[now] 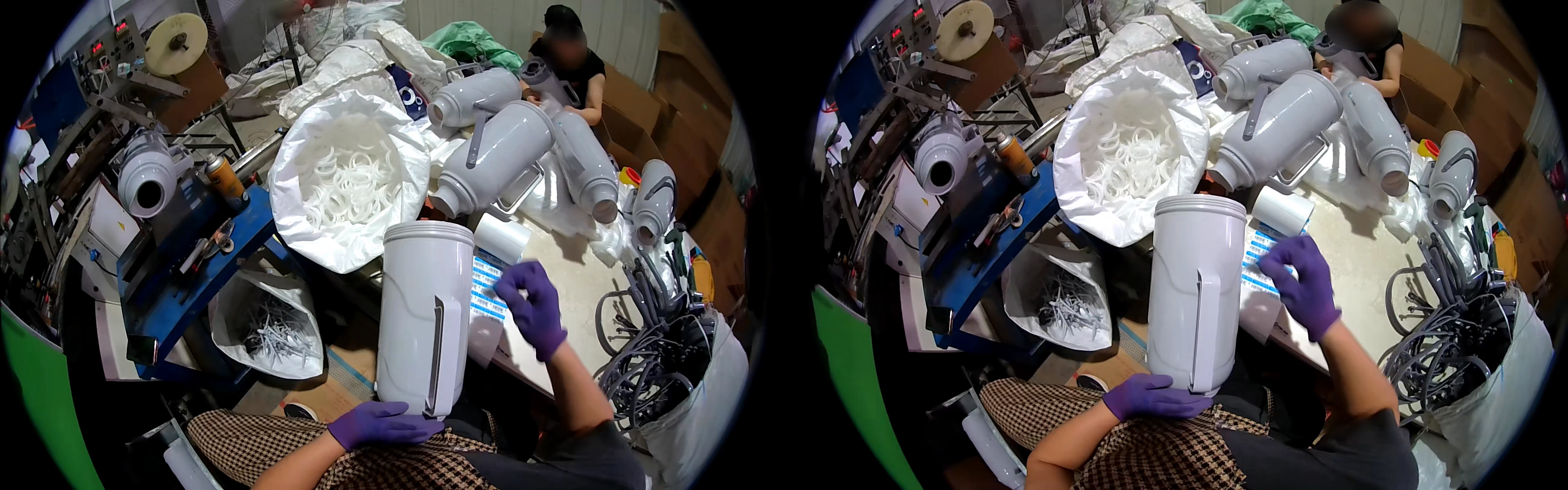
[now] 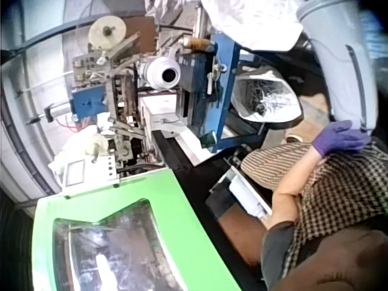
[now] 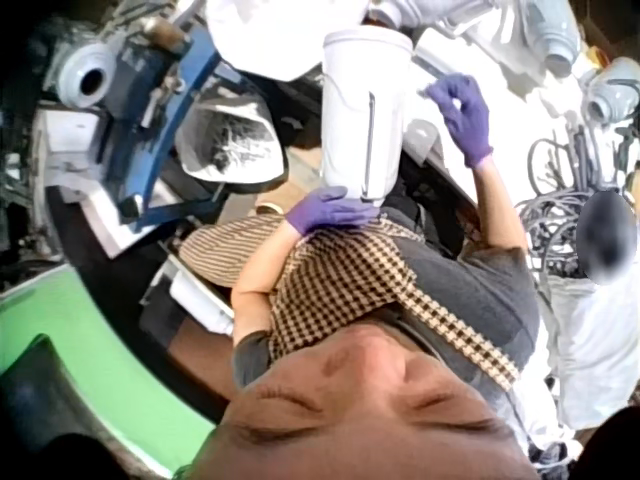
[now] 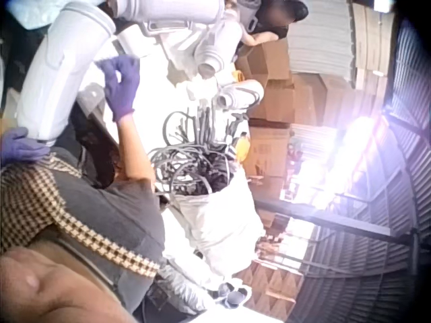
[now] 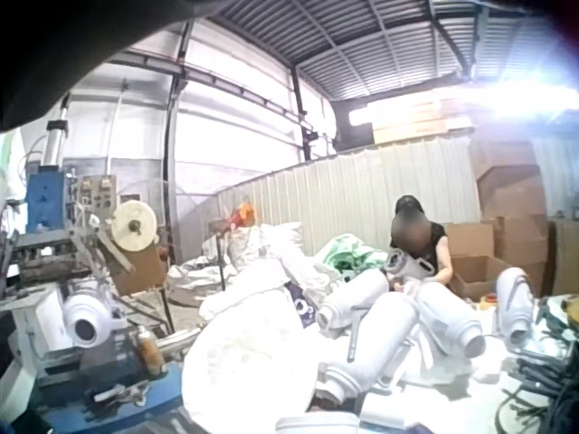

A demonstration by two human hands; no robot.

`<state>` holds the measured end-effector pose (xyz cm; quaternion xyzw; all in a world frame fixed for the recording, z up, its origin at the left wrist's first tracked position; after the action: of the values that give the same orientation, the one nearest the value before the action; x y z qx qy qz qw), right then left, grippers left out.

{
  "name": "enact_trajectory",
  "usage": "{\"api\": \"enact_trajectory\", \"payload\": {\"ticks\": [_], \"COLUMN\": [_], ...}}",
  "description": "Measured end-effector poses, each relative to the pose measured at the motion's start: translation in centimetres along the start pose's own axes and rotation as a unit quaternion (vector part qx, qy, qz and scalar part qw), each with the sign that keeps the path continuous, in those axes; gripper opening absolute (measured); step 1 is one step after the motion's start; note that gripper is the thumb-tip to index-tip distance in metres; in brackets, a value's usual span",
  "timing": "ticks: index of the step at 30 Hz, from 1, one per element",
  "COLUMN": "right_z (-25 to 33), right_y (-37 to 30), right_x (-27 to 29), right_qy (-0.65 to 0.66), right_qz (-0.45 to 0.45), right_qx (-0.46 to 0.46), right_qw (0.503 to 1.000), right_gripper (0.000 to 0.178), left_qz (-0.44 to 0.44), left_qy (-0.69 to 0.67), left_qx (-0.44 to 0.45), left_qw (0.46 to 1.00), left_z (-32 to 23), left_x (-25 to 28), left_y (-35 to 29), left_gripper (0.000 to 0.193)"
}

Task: The person assembles white plastic containers by inserting a metal handle into the top rim and attaching a black wire loop. They repeatedly pick up containers, insert the handle, and attach the wire loop before placing the finished units on a nearby table.

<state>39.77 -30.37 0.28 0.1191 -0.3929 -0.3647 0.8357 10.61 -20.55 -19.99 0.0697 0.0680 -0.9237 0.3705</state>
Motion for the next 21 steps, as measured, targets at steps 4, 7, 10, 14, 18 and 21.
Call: {"api": "enact_trajectory", "payload": {"ticks": [4, 7, 10, 14, 18, 21], "right_z": [1.4, -0.1, 0.7, -4.8, -6.4, -0.1], "right_y": [7.6, 9.0, 8.6, 9.6, 9.1, 11.4], "right_x": [-2.6, -4.8, -6.1, -5.1, -6.5, -8.4], "right_qy": [0.041, 0.009, -0.088, 0.021, 0.242, 0.276], "right_qz": [0.141, 0.191, 0.127, 0.028, 0.004, 0.000], "right_qx": [0.021, -0.063, -0.030, 0.000, -0.189, -0.123], "right_qw": [0.989, 0.979, 0.988, 0.999, 0.952, 0.953], "right_gripper": [0.011, 0.016, 0.026, 0.049, 0.022, 0.015], "left_qz": [0.013, 0.062, 0.040, 0.024, 0.016, 0.008], "left_qy": [-0.003, -0.015, -0.322, -0.730, -0.861, -0.778], "left_qx": [0.035, 0.055, 0.087, 0.317, 0.426, 0.596], "left_qw": [0.999, 0.996, 0.942, 0.605, 0.279, 0.199], "left_z": [0.0, -0.1, 1.2, 8.2, 9.9, 11.6], "left_x": [-0.5, -0.5, -0.9, -3.3, -3.8, -4.6], "left_y": [0.3, -0.4, -1.0, -3.3, -8.0, -12.9], "left_gripper": [0.066, 0.067, 0.071, 0.072, 0.075, 0.099]}}
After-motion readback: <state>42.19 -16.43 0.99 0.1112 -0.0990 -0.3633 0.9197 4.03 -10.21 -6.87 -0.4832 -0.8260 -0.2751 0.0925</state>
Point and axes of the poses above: each hand's wrist, its own y-axis towards the middle knuckle, its own x-axis out of the back of the hand, z = x × y, the point moved 7 cm from there along y, towards the middle knuckle, and after that the axes turned 10 degrees about z, right-handed, at the moved point
